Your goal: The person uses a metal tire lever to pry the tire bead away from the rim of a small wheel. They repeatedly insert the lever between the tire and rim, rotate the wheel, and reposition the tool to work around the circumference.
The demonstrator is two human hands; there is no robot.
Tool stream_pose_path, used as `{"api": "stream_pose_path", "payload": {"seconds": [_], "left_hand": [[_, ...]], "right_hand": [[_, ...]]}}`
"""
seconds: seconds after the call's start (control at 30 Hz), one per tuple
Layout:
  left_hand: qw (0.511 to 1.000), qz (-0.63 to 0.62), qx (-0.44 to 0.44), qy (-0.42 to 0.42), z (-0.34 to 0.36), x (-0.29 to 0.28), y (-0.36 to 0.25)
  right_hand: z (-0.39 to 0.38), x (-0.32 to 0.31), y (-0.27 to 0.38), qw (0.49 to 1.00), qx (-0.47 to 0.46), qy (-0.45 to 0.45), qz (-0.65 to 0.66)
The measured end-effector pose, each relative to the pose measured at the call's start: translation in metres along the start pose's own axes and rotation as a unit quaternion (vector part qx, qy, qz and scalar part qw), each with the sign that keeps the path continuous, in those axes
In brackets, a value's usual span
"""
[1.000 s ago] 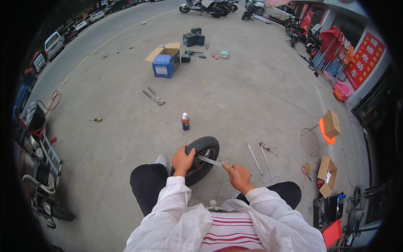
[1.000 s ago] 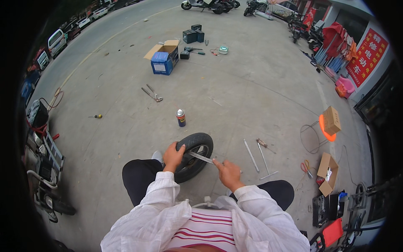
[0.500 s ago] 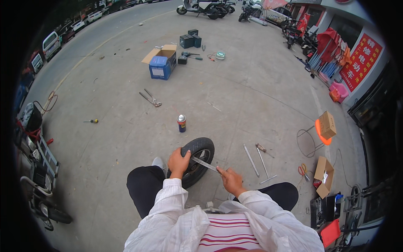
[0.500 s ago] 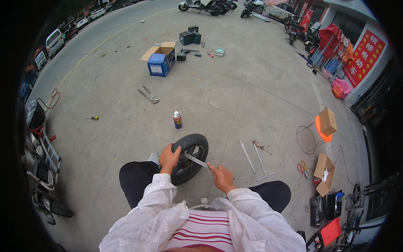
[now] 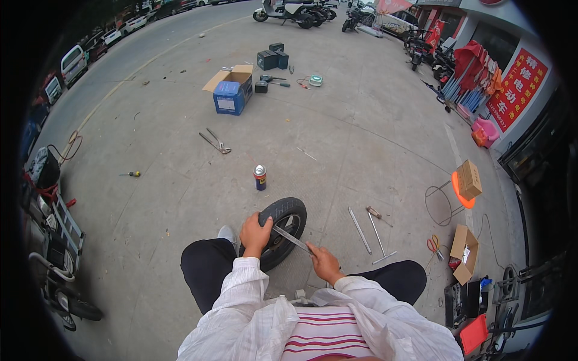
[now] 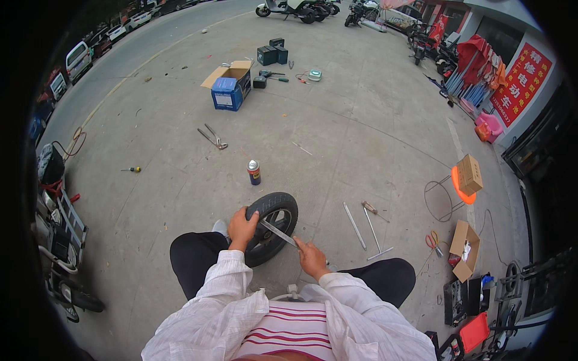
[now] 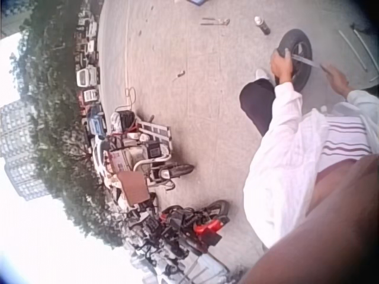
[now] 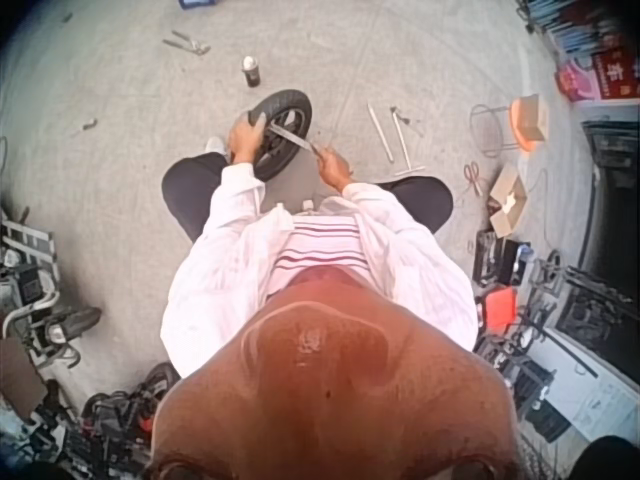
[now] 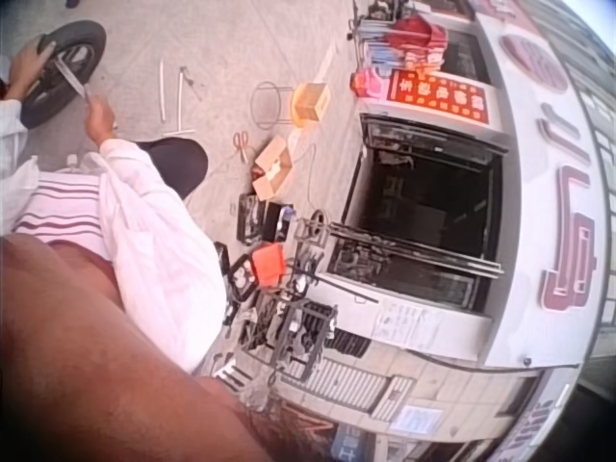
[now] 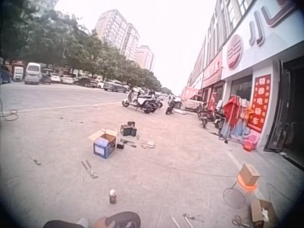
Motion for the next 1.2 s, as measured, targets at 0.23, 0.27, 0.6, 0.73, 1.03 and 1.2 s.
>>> {"api": "stream_pose_path", "payload": {"seconds": [0.23,0.27,0.6,0.73,1.03,1.2], "left_hand": [[1.0,-0.004,0.003,-0.005,-0.002,-0.001,-0.001],[1.0,-0.002,0.002,-0.004,-0.003,-0.001,-0.002],[1.0,0.007,0.005,-0.011,-0.004,0.0,0.0],[1.0,0.011,0.002,-0.009,-0.006,0.001,-0.002],[1.0,0.0,-0.012,0.012,-0.006,0.0,-0.002],[0.996,0.01,-0.059,0.061,-0.003,-0.004,-0.007]], "right_hand": [[0.001,0.007,-0.004,0.999,0.016,0.02,0.025],[0.0,0.008,-0.005,0.999,0.014,0.015,0.032],[0.001,0.029,-0.013,0.997,0.01,0.012,0.071],[0.001,0.04,-0.022,0.996,0.0,-0.002,0.084],[0.004,0.05,-0.028,0.995,0.01,0.043,0.093],[0.002,0.053,-0.038,0.994,0.006,0.054,0.09]]}}
Point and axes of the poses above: each hand's wrist, its own z-axis towards the middle knuckle, its own x-axis out of the palm, y = z × x, the point moved 1 cm from there along z, towards the middle knuckle, and after that the axes turned 12 degrees about -x, right-handed, at the moved point
